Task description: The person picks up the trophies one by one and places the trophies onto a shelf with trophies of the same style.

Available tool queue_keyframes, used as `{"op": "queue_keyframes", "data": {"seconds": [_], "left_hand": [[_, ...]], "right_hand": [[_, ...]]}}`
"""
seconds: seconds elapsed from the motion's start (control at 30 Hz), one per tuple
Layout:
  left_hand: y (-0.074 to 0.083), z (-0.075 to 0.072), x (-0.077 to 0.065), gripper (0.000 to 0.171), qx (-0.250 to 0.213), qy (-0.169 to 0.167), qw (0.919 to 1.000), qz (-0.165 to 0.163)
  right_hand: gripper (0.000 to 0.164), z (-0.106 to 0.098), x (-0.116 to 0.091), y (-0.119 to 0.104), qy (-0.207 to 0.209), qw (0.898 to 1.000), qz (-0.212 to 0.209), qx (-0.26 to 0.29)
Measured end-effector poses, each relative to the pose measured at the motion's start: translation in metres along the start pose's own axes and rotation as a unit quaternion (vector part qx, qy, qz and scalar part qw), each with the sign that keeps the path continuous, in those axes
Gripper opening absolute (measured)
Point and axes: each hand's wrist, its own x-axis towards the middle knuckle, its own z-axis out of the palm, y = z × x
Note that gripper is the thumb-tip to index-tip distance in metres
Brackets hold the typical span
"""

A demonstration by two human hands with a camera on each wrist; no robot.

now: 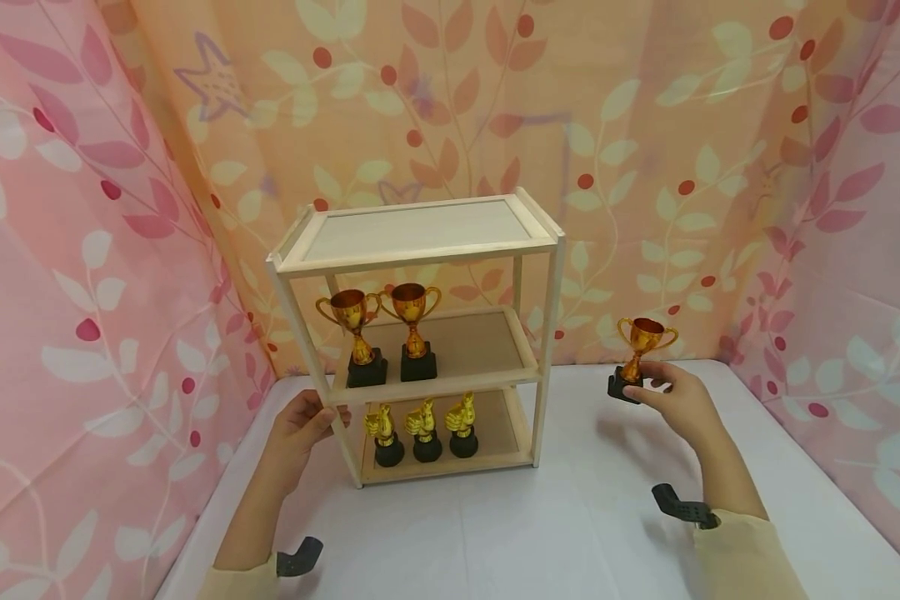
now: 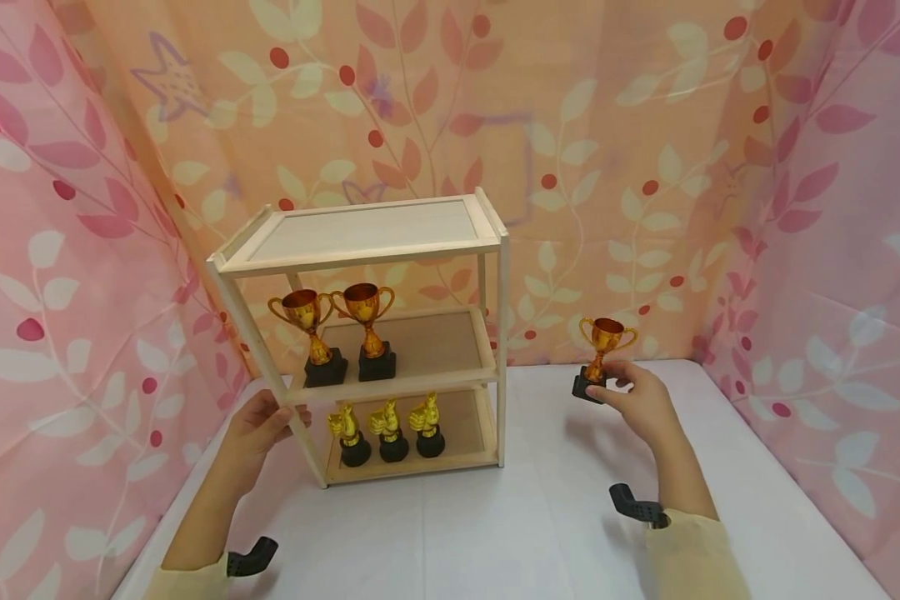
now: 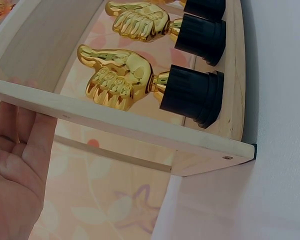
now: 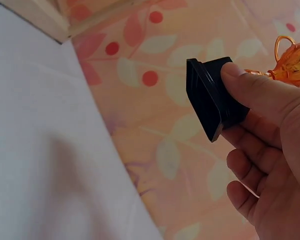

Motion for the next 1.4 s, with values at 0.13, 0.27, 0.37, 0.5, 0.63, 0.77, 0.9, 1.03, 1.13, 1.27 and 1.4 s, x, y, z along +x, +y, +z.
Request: {"op": "queue_keyframes", "data": {"seconds": [0.13,0.27,0.37,0.5,0.63,0.77,0.9,1.03,1.13,1.27,1.4], "left_hand": [[-0.001,0.000,0.001,0.011,-0.003,0.001,1.0000,0.006],[-0.003,0.000,0.001,0.012,-0.015,-0.003,0.9997,0.018],[-0.003,0.000,0.001,0.013,-0.019,-0.007,0.9995,0.023],[-0.002,0.000,0.001,0.011,-0.016,-0.006,0.9996,0.021],[-0.002,0.000,0.001,0.011,-0.010,-0.001,0.9998,0.015],[-0.002,0.000,0.001,0.012,-0.008,0.002,0.9999,0.009],[-0.003,-0.001,0.001,0.012,-0.011,0.001,0.9999,0.011],[-0.004,-0.001,0.001,0.012,-0.017,-0.002,0.9997,0.018],[-0.004,-0.001,0.001,0.011,-0.015,-0.005,0.9997,0.018],[-0.003,-0.001,0.000,0.010,-0.002,-0.002,1.0000,0.009],[-0.003,-0.001,0.001,0.010,0.000,-0.001,1.0000,0.008]], "right_hand": [[0.074,-0.010,-0.005,-0.016,0.011,1.000,0.002,0.002],[0.071,-0.020,-0.011,-0.032,0.028,1.000,-0.007,-0.004],[0.067,-0.026,-0.015,-0.043,0.046,0.999,-0.020,-0.004],[0.062,-0.032,-0.021,-0.056,0.066,0.997,-0.029,0.006],[0.061,-0.037,-0.028,-0.068,0.076,0.997,-0.029,0.019],[0.059,-0.041,-0.034,-0.079,0.083,0.996,-0.032,0.026],[0.054,-0.044,-0.041,-0.090,0.092,0.994,-0.045,0.031],[0.049,-0.045,-0.048,-0.102,0.105,0.992,-0.062,0.038],[0.044,-0.045,-0.052,-0.110,0.117,0.989,-0.082,0.044],[0.040,-0.043,-0.059,-0.121,0.133,0.983,-0.113,0.052],[0.041,-0.041,-0.064,-0.131,0.146,0.976,-0.150,0.066]]}}
